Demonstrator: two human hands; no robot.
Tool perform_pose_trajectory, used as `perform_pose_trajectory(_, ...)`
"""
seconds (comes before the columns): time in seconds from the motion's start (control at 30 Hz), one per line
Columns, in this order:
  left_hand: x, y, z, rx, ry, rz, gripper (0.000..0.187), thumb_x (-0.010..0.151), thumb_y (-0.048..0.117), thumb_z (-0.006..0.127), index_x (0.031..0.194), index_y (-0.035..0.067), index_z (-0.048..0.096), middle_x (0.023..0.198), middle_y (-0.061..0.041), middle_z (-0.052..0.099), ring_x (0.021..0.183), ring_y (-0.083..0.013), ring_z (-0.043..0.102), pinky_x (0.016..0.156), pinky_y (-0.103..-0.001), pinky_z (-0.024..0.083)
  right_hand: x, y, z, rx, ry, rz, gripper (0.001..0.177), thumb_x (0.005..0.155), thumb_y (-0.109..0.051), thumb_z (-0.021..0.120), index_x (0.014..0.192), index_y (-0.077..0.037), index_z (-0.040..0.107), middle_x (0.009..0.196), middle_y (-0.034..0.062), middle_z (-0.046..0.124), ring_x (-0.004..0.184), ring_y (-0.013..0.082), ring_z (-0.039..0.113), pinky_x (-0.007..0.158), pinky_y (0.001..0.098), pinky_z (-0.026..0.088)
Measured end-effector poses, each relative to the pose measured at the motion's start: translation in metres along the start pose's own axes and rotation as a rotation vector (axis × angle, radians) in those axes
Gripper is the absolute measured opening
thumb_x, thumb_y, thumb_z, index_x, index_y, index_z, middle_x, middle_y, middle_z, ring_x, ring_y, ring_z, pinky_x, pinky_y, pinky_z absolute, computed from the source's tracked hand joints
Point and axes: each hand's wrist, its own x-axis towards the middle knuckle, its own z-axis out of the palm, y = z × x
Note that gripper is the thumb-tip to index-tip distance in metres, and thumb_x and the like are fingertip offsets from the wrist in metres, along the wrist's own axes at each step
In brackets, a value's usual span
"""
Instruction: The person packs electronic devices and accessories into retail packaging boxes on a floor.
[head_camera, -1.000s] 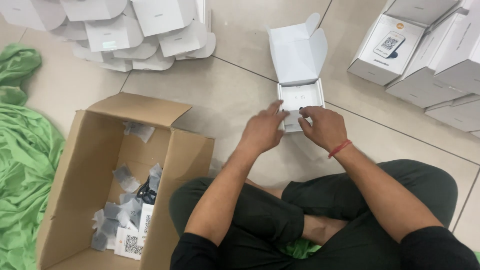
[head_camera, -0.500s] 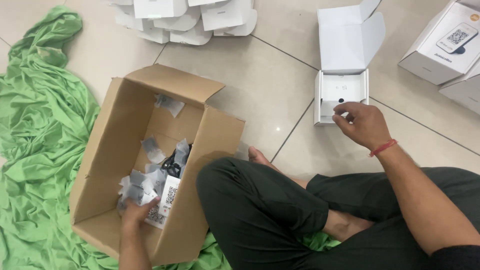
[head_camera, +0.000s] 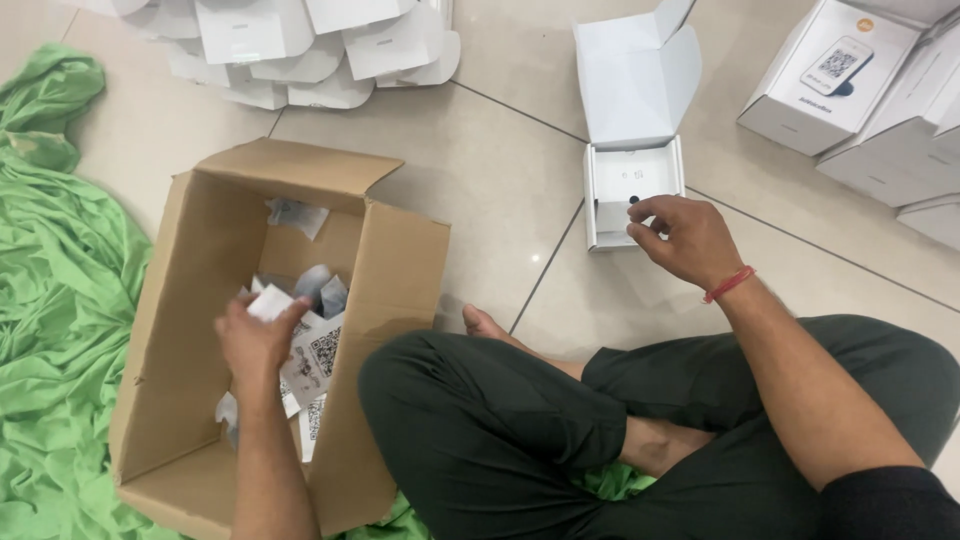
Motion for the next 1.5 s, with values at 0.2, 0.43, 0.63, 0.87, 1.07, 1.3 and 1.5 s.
perform_pose_trajectory(0.2,-0.038,0.111,-0.016,-0.304,0.292,0.765,0.016,0.105,0.008,0.073,0.119,0.001,0.067,0.113,-0.017,0.066,0.106,-0.0325,0.068,0.092,-0.041,0.055,0.001,0.008,-0.021,0.132,0.058,0.160,0.020,0.092,-0.019,0.076,0.107,-0.006,0.076,0.091,0.0084,0.077,0.076,0.0168,0.072,0.069,0.0308,0.059)
perform_pose_trajectory(0.43,-0.121,0.282,0.097,-0.825,-0.401,0.798,0.034,0.094,0.003,0.072,0.127,0.002,0.062,0.107,-0.013,0.075,0.096,-0.0169,0.074,0.071,-0.029,0.057,0.007,0.001,-0.022,0.629,0.034,-0.089,0.044,0.091,-0.015,0.077,0.130,-0.001,0.062,0.119,0.0058,0.070,0.100,0.0125,0.068,0.084,0.0268,0.058)
perform_pose_trajectory(0.63,-0.111,0.280,0.196,-1.007,-0.716,0.551,0.065,0.087,0.004,0.074,0.142,0.006,0.040,0.123,-0.015,0.064,0.094,-0.0160,0.071,0.076,-0.030,0.062,0.014,0.048,-0.003,0.747,0.095,0.247,0.028,0.097,-0.004,0.069,0.124,0.004,0.065,0.104,0.0075,0.076,0.090,0.0092,0.071,0.080,0.0241,0.059)
perform_pose_trajectory(0.87,-0.125,0.273,0.206,-0.576,-0.612,0.840,0.059,0.087,0.004,0.072,0.142,0.005,0.050,0.134,-0.017,0.057,0.098,-0.0239,0.069,0.076,-0.034,0.061,0.025,0.054,0.005,0.703,0.263,0.512,0.026,0.094,-0.003,0.071,0.118,0.005,0.066,0.095,0.0085,0.077,0.083,0.0110,0.072,0.072,0.0245,0.058)
perform_pose_trajectory(1.07,-0.120,0.263,0.221,-0.482,-0.675,0.856,0.045,0.091,0.011,0.070,0.134,0.008,0.059,0.139,-0.012,0.057,0.105,-0.0253,0.070,0.085,-0.037,0.062,0.023,0.041,-0.002,0.463,0.221,0.582,0.037,0.085,-0.009,0.078,0.118,-0.001,0.064,0.092,0.0088,0.075,0.079,0.0143,0.073,0.068,0.0269,0.059)
perform_pose_trajectory(1.3,-0.128,0.263,0.222,-0.193,-0.580,1.012,0.055,0.081,0.022,0.079,0.132,0.012,0.061,0.151,-0.019,0.041,0.118,-0.0359,0.062,0.093,-0.047,0.055,0.012,0.020,0.007,-0.174,0.073,0.565,0.037,0.084,-0.035,0.083,0.112,-0.012,0.075,0.114,0.0157,0.069,0.099,0.0301,0.069,0.083,0.0429,0.054)
perform_pose_trajectory(1.5,-0.133,0.256,0.239,-0.069,-0.496,1.082,0.030,0.083,0.013,0.070,0.113,0.012,0.074,0.154,-0.021,0.041,0.119,-0.0394,0.061,0.094,-0.049,0.055,0.011,0.045,0.032,-0.362,0.276,0.212,0.036,0.074,-0.036,0.088,0.102,-0.015,0.082,0.142,0.0200,0.053,0.126,0.0377,0.054,0.097,0.0486,0.046)
